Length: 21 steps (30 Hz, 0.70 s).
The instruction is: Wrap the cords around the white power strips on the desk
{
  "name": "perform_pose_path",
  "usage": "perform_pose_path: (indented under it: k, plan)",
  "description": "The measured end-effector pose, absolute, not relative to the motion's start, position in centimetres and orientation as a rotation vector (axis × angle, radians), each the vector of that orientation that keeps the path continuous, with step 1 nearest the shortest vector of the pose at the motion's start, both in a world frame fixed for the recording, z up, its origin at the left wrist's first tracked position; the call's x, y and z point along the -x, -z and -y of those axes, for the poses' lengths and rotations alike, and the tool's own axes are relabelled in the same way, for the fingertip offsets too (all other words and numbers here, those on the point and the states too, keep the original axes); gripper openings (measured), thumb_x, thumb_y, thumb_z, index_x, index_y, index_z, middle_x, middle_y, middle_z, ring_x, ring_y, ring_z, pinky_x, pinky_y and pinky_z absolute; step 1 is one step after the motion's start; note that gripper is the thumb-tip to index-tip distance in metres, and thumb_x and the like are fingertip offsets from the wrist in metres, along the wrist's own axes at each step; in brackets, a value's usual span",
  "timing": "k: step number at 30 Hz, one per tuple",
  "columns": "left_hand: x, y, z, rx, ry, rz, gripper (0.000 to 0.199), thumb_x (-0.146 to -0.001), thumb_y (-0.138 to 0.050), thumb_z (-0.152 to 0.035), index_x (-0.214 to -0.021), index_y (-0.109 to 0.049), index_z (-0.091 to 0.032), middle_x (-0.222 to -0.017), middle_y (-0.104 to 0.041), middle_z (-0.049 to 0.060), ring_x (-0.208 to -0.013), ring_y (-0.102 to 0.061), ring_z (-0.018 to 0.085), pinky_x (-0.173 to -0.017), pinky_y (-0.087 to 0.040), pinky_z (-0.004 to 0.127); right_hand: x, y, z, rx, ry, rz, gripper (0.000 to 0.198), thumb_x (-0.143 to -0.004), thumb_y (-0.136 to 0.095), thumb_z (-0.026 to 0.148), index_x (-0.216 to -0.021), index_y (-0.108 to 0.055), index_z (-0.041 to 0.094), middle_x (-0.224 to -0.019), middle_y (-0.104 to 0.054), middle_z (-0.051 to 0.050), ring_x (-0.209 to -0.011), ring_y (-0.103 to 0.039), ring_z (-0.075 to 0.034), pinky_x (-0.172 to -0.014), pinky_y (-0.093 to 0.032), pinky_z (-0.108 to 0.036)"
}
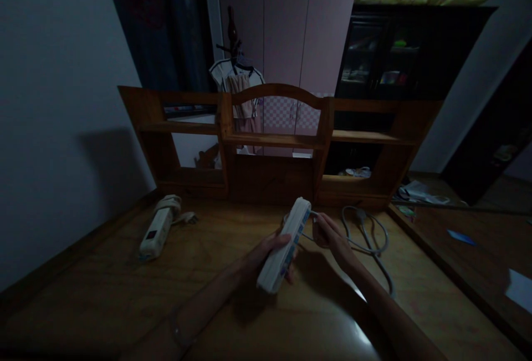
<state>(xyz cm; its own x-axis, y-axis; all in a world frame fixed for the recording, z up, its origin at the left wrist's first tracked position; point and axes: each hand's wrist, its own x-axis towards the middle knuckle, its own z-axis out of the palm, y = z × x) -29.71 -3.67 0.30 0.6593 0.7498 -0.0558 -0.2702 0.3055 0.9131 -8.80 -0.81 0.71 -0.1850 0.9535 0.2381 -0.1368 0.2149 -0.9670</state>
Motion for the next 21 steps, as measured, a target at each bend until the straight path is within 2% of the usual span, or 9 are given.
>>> perform_pose_path:
  k: [2, 5, 7, 10, 15, 21]
  plan:
    - [30.0, -0.7, 3.9, -1.059, -0.550, -0.442, 0.049, -0.078, -0.056, -0.050, -0.114, -0.043, -0.020, -0.088, -0.060, 0.004, -0.053, -0.062, 0.016, -0.045, -0.051, 0.028, 8.6, -0.9, 0.7, 0.867, -1.292, 1.287, 0.028, -0.084, -0.056, 0.048, -0.083, -0.061, 0.021, -0.059, -0.040, 0.005, -0.050, -0.030, -0.009, -0.045, -0.025, -0.020]
    - [30.2, -0.7, 4.3, -1.061, -0.376, -0.394, 0.050, -0.073, -0.065, -0.044, -0.112, -0.049, -0.016, -0.078, -0.060, 0.003, -0.052, -0.061, 0.013, -0.041, -0.045, 0.020, 8.3, -1.1, 0.7, 0.872, -1.365, 1.245, 0.027, -0.078, -0.064, 0.046, -0.084, -0.066, 0.020, -0.062, -0.044, 0.004, -0.052, -0.036, -0.009, -0.047, -0.029, -0.021]
    - [30.1, -0.3, 4.3, -1.040, -0.344, -0.379, 0.048, -0.074, -0.064, -0.044, -0.110, -0.052, -0.014, -0.071, -0.058, 0.002, -0.054, -0.061, 0.013, -0.044, -0.046, 0.019, 8.0, -1.1, 0.6, 0.857, -1.405, 1.240, 0.028, -0.077, -0.065, 0.044, -0.087, -0.069, 0.019, -0.061, -0.045, 0.003, -0.053, -0.037, -0.009, -0.048, -0.030, -0.021]
    - [29.7, 0.4, 3.7, -0.959, -0.343, -0.349, 0.054, -0.077, -0.056, -0.055, -0.110, -0.054, -0.012, -0.068, -0.057, 0.001, -0.054, -0.063, 0.017, -0.044, -0.049, 0.025, 7.6, -0.6, 0.2, 0.817, -1.484, 1.186, 0.029, -0.078, -0.064, 0.043, -0.091, -0.070, 0.018, -0.060, -0.045, 0.003, -0.053, -0.035, -0.009, -0.051, -0.031, -0.021]
    - [29.2, 0.9, 2.6, -0.798, -0.319, -0.364, 0.065, -0.082, -0.039, -0.065, -0.109, -0.056, -0.008, -0.083, -0.066, 0.010, -0.063, -0.067, 0.023, -0.051, -0.053, 0.033, 7.5, -0.2, 0.0, 0.763, -1.524, 1.193, 0.027, -0.077, -0.065, 0.043, -0.084, -0.071, 0.017, -0.051, -0.041, 0.004, -0.050, -0.034, -0.010, -0.052, -0.032, -0.024]
    - [29.5, 0.6, 3.3, -0.797, -0.267, -0.274, 0.067, -0.084, -0.034, -0.065, -0.119, -0.052, -0.011, -0.108, -0.064, 0.017, -0.067, -0.067, 0.023, -0.052, -0.054, 0.034, 7.4, -0.4, 0.4, 0.778, -1.490, 1.364, 0.033, -0.079, -0.060, 0.047, -0.087, -0.070, 0.017, -0.061, -0.056, -0.002, -0.056, -0.046, -0.014, -0.055, -0.037, -0.028]
